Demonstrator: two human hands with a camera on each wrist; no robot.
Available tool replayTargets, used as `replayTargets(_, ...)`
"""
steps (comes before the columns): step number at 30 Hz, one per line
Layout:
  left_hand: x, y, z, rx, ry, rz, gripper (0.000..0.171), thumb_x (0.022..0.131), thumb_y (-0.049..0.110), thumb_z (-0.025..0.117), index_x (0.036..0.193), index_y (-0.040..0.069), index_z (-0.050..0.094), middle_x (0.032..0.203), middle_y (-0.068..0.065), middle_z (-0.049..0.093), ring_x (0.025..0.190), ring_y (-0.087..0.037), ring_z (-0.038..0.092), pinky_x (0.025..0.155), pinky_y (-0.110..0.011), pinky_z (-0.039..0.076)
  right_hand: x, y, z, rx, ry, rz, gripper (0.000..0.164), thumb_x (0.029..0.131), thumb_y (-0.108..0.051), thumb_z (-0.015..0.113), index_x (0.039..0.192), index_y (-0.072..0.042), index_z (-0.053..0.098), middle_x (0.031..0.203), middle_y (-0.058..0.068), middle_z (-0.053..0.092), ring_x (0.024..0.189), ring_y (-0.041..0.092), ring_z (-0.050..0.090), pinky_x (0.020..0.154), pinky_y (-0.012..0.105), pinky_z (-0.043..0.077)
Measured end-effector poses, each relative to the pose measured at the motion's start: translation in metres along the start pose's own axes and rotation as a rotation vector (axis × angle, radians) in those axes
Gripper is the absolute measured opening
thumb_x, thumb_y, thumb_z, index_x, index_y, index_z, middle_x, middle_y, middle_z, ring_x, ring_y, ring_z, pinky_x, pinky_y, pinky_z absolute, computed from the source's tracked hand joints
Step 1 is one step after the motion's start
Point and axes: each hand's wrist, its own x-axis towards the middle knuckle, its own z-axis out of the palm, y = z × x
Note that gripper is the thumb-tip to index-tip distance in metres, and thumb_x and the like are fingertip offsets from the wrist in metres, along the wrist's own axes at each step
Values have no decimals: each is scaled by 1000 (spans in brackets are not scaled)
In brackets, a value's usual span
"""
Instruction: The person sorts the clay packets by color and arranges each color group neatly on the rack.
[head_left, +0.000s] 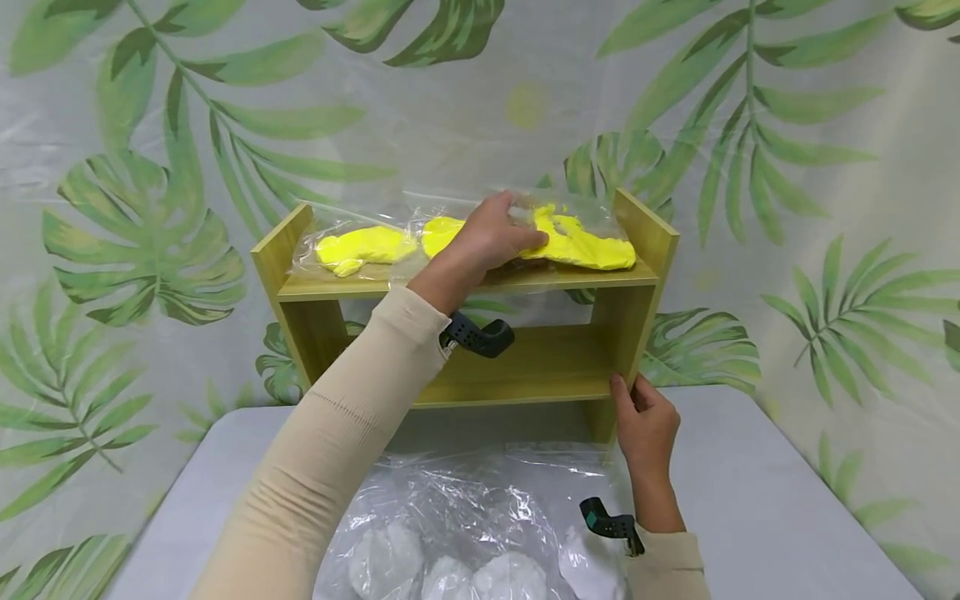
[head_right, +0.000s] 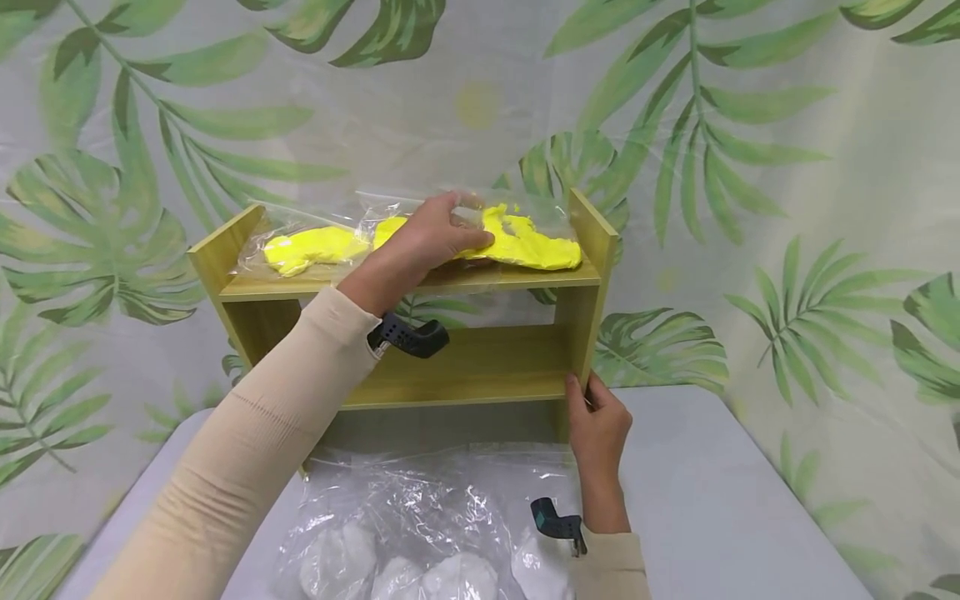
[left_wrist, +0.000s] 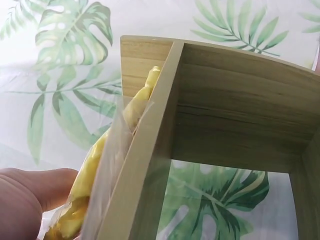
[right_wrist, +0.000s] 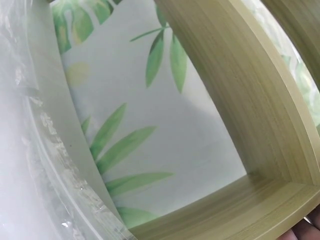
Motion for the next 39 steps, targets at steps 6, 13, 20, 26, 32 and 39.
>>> replayTargets(6, -2, 5, -5, 83, -9, -55, 72, 87, 42, 69, 146, 18, 35, 145, -3, 39, 123, -20, 46, 97, -35, 43, 0, -1, 1, 2, -1, -17, 30, 92, -29, 66, 106, -4, 74, 90, 14, 73, 71, -19, 54, 60, 4, 42)
replayTargets(13, -8, 13, -23, 194, -40, -52, 39, 95, 46, 55, 97, 7, 52, 97, -1, 60, 88, -20, 55, 76, -31, 46, 0, -2, 1, 0, -8, -12, 31, 92, -29, 66, 110, -5, 73, 93, 14, 73, 74, -17, 55, 62, 4, 43)
replayTargets(20, -14, 19, -31, 481, 79, -7, 52, 96, 42, 53, 54, 13, 45, 49, 1, 47, 63, -19, 64, 56, -29, 47, 1, -2, 0, -18, -8, -10, 31, 92, -30, 66, 110, -5, 73, 93, 12, 73, 74, -11, 57, 61, 4, 43)
replayTargets(26, -14, 17, -33, 602, 117, 11, 49, 96, 34, 51, 54, 13, 40, 48, 1, 42, 45, -16, 43, 46, -26, 32, 1, -1, -1, -18, -8, -18, 31, 92, -30, 65, 108, -4, 74, 91, 14, 73, 72, -14, 56, 60, 4, 43)
replayTargets(32, -10, 11, -34, 429, 132, -21, 46, 96, 30, 52, 57, 13, 35, 47, 0, 41, 56, -14, 65, 53, -29, 43, 0, -1, -1, -8, -15, -28, 30, 93, -29, 66, 106, -4, 74, 90, 14, 73, 71, -20, 53, 60, 4, 42)
replayTargets(39, -8, 5, -35, 341, 193, -18, 47, 96, 32, 51, 57, 12, 35, 45, 0, 36, 62, -14, 68, 60, -32, 47, -1, -1, -1, -10, -12, -17, 29, 92, -30, 66, 106, -6, 74, 91, 12, 73, 74, -11, 58, 60, 5, 44)
